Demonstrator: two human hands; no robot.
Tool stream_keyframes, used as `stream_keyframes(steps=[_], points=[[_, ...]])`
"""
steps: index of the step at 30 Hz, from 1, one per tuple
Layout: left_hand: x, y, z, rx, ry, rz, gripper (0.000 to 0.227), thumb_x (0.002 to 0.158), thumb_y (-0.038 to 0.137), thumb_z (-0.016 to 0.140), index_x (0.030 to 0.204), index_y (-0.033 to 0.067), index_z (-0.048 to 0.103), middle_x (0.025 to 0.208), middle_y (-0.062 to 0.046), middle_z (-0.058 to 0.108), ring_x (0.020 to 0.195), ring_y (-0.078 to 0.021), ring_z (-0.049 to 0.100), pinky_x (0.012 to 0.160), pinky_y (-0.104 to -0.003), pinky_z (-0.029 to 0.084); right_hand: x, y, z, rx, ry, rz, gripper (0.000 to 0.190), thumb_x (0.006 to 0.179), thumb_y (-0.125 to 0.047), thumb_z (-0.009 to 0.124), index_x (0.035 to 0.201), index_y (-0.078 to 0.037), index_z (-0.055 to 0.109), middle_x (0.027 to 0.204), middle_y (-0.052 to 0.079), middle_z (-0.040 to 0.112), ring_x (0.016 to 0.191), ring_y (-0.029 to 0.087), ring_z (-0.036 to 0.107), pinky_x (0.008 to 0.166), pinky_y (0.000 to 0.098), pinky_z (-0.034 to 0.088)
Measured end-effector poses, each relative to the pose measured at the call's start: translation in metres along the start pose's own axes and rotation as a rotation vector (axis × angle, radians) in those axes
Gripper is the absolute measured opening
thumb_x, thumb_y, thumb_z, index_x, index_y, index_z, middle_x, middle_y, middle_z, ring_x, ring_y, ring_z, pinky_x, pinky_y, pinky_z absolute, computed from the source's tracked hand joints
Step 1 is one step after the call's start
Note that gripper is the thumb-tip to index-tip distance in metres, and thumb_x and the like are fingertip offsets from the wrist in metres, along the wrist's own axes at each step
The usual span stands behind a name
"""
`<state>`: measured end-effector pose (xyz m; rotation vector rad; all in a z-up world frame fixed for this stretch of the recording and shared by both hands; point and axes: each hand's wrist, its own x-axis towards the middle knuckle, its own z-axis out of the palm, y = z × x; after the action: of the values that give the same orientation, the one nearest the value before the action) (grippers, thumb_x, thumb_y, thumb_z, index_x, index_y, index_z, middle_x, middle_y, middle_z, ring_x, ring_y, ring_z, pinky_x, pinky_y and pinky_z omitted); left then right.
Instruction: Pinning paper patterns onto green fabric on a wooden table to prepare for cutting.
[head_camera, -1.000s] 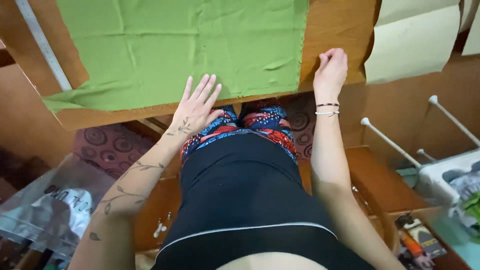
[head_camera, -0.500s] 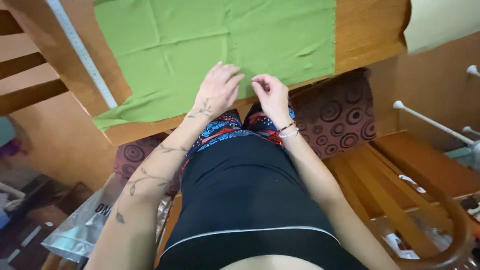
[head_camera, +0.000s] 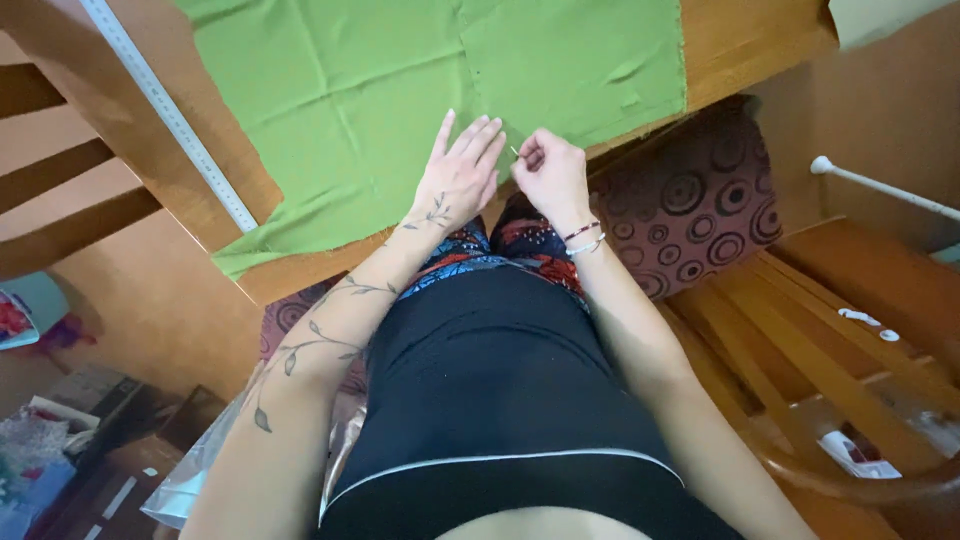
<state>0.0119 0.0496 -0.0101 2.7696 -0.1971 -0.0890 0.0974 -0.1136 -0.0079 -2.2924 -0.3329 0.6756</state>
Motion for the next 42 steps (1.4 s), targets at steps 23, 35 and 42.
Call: stream_keyframes(steps=[23,35,42], points=[[-0.004,-0.009,0.009,-0.130,0.086,-0.014,0.043,0.092,0.010,0.060,0.134,0.0004,0.060,0.144,-0.015,0.052,0.140,-0.0263,0.046,0.121,-0.060,0.019,0.005,-0.014,0.007,-0.024,-0.004,0.232,0.008,0.080,-0.030,0.073,0.088,-0.029,0.075,0.076,-0.010,0.073,0.075,0.011,0.070,0.072,0.0306,0.053],[-0.006,-0.012,0.018,-0.159,0.137,-0.017,0.043,0.089,0.010,0.063,0.131,0.0011,0.063,0.144,-0.018,0.046,0.136,-0.0304,0.049,0.121,-0.062,0.020,0.002,-0.017,0.016,0.185,0.130,0.192,0.013,0.087,-0.022,0.076,0.100,-0.021,0.072,0.085,-0.001,0.077,0.074,0.012,0.068,0.075,0.0303,0.053],[-0.004,-0.016,0.016,-0.148,0.137,-0.006,0.038,0.092,0.010,0.059,0.129,0.0041,0.064,0.141,-0.017,0.047,0.131,-0.0292,0.055,0.119,-0.066,0.017,-0.014,-0.011,0.002,0.108,0.081,0.246,0.014,0.090,-0.029,0.073,0.101,-0.022,0.066,0.086,0.000,0.076,0.077,0.015,0.070,0.074,0.0333,0.053]])
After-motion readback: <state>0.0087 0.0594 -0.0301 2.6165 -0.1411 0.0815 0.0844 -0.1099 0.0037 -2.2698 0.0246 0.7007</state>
